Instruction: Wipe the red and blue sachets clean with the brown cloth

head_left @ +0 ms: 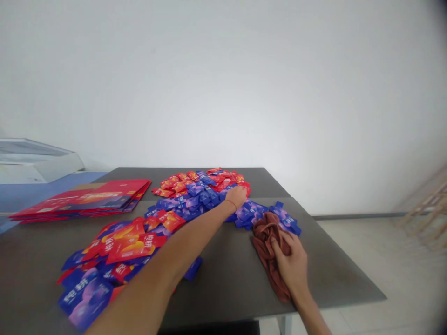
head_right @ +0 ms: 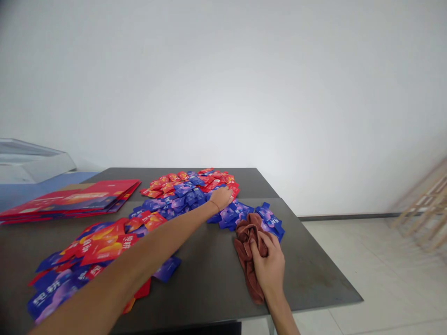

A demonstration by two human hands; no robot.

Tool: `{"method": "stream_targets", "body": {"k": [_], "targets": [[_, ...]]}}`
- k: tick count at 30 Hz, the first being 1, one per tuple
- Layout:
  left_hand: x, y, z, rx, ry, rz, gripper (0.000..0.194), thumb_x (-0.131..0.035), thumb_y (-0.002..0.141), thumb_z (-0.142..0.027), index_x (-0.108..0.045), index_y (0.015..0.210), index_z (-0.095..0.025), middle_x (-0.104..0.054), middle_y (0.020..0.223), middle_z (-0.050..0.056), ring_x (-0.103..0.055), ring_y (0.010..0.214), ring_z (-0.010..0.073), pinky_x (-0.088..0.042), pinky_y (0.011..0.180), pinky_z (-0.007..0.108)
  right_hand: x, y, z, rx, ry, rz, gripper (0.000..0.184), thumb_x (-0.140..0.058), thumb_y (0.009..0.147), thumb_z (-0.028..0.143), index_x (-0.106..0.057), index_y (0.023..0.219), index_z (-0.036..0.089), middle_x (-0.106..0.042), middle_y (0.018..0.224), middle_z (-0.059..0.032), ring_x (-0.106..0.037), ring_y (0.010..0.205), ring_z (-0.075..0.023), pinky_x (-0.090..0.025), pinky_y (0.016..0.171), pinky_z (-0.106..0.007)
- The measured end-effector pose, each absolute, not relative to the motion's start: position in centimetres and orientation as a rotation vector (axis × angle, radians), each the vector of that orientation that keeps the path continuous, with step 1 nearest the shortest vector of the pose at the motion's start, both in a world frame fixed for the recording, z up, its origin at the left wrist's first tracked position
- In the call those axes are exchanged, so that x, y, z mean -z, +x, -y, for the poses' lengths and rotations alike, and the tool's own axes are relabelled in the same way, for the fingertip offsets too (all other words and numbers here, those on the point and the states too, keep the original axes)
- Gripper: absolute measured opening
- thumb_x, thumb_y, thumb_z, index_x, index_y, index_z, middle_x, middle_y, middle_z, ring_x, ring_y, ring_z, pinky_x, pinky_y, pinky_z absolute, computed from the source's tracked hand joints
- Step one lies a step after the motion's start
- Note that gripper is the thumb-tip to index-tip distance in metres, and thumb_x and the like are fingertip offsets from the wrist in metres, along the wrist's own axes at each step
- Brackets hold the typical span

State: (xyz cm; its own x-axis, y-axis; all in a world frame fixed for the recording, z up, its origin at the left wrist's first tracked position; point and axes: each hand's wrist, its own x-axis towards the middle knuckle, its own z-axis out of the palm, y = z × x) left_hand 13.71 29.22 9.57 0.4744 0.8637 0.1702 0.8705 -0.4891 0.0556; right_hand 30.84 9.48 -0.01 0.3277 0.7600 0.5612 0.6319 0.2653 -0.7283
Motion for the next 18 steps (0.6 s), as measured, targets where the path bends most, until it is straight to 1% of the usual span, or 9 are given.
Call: {"method": "stream_targets", "body": {"k": [5, 10, 18], "targets": [[-8.8, 16.4, -31.7, 0.223, -2.57, 1.765, 0.04, -0.068, 0.102, -0.04, -0.063, 0.135, -0.018, -0.064, 0.135, 0.012, -0.067, 0.115, 0.0269, -0.059, 0.096, 0.049, -0.1, 30.6, -9.2, -0.138, -1.432, 1.384, 0.038, -0.061, 0.098, 0.052, -0.078, 0.116, 0.023, -0.071, 0.128, -0.0125, -0.067, 0.115, -0.0308, -0.051, 0.102, -0.044], [-8.2, 17.4, -32.9, 0.222, -2.515, 1.934, 0.04, -0.068, 0.102, -0.04, -0.063, 0.135, -0.018, -0.064, 0.136, 0.012, -0.067, 0.116, 0.0268, -0.059, 0.097, 0.049, -0.1, 30.3, -9.2, -0.133, -1.437, 1.376, 0.036, -0.061, 0.098, 0.051, -0.078, 0.114, 0.023, -0.072, 0.127, -0.0127, -0.069, 0.113, -0.0306, -0.053, 0.1, -0.043], [-8.2, 17.9, -34.0, 0.454, -2.421, 2.159, 0.041, -0.068, 0.102, -0.04, -0.062, 0.136, -0.018, -0.063, 0.136, 0.012, -0.067, 0.116, 0.0271, -0.059, 0.097, 0.049, -0.1, 30.2, -9.2, -0.138, -1.457, 1.362, 0.038, -0.061, 0.099, 0.051, -0.077, 0.116, 0.022, -0.071, 0.128, -0.0125, -0.068, 0.113, -0.0289, -0.051, 0.103, -0.044]]}}
